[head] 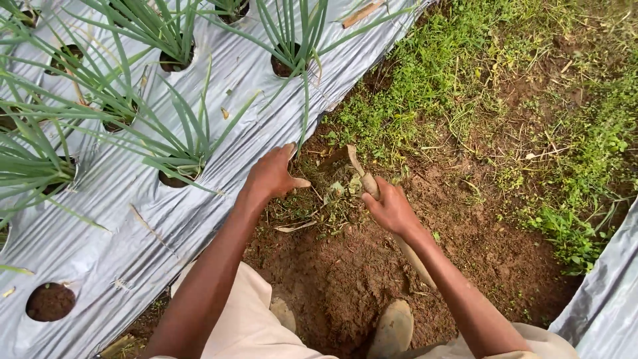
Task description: The person uses a hand hoe to loosen soil and remove weeds from the ground between rows of plants covered with plastic mulch. The person gathers the uprooted weeds by hand and discards them onto a nearby path.
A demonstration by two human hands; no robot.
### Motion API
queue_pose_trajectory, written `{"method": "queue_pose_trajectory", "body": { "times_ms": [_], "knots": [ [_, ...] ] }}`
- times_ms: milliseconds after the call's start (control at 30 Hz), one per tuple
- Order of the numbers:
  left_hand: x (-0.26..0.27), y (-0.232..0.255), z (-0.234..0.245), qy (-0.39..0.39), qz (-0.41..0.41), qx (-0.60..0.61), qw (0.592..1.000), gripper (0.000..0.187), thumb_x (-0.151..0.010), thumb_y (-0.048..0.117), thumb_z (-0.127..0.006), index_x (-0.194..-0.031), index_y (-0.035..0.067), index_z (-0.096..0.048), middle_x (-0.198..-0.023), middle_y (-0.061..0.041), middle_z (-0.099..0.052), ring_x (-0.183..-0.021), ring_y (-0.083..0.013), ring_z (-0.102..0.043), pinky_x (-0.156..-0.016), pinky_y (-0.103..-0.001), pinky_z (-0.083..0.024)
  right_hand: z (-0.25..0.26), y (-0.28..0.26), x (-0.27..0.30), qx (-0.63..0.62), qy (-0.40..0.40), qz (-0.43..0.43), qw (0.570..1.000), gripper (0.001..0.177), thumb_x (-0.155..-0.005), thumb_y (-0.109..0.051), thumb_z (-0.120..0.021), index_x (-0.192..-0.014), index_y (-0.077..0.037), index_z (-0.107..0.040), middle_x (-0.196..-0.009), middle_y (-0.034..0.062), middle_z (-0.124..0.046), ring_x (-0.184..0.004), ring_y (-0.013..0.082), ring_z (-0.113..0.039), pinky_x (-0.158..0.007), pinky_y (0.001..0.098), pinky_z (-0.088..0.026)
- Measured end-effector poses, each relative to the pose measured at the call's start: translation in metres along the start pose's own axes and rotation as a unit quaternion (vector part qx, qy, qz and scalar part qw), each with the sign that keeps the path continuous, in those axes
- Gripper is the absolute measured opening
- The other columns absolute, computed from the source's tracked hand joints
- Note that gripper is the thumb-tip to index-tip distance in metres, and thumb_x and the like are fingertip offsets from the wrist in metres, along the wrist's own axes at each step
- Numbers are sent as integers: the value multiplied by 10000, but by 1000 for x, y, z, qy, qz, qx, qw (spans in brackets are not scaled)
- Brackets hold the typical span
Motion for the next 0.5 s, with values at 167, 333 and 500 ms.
{"method": "queue_pose_trajectory", "body": {
  "times_ms": [167,333,500],
  "knots": [
    [8,21,16,22,-121,217,968,873,-812,197,-845,-1482,-115,-379,-1423,-335,-504,-1268,-443,-559,-1068,-569,-463,27,-45,35,109,-52,7,993,248,-958,-149,-632,-1124,35,-618,-689,185,-664,-489,249,-592,-526,410,-492],
    [-17,15,-25,5,-233,221,947,559,-806,-26,-785,-1319,-91,-574,-1304,-291,-613,-1230,-436,-584,-1071,-501,-472,1,-32,48,107,-66,55,991,266,-983,-188,-589,-1099,49,-615,-497,54,-563,-372,190,-473,-455,341,-446],
    [-36,23,-42,27,-251,203,946,434,-828,-239,-576,-1203,-48,-686,-1230,-235,-682,-1171,-394,-641,-944,-403,-550,-22,-18,21,101,-85,97,986,305,-993,-235,-582,-1096,51,-607,-475,18,-522,-352,160,-427,-423,316,-418]
  ]
}}
Point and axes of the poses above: each hand's wrist, its own x-axis away from the middle knuckle, its own z-axis out of the back of the hand, y = z × x, the point moved 1 cm from there along -x, towards the middle knuckle
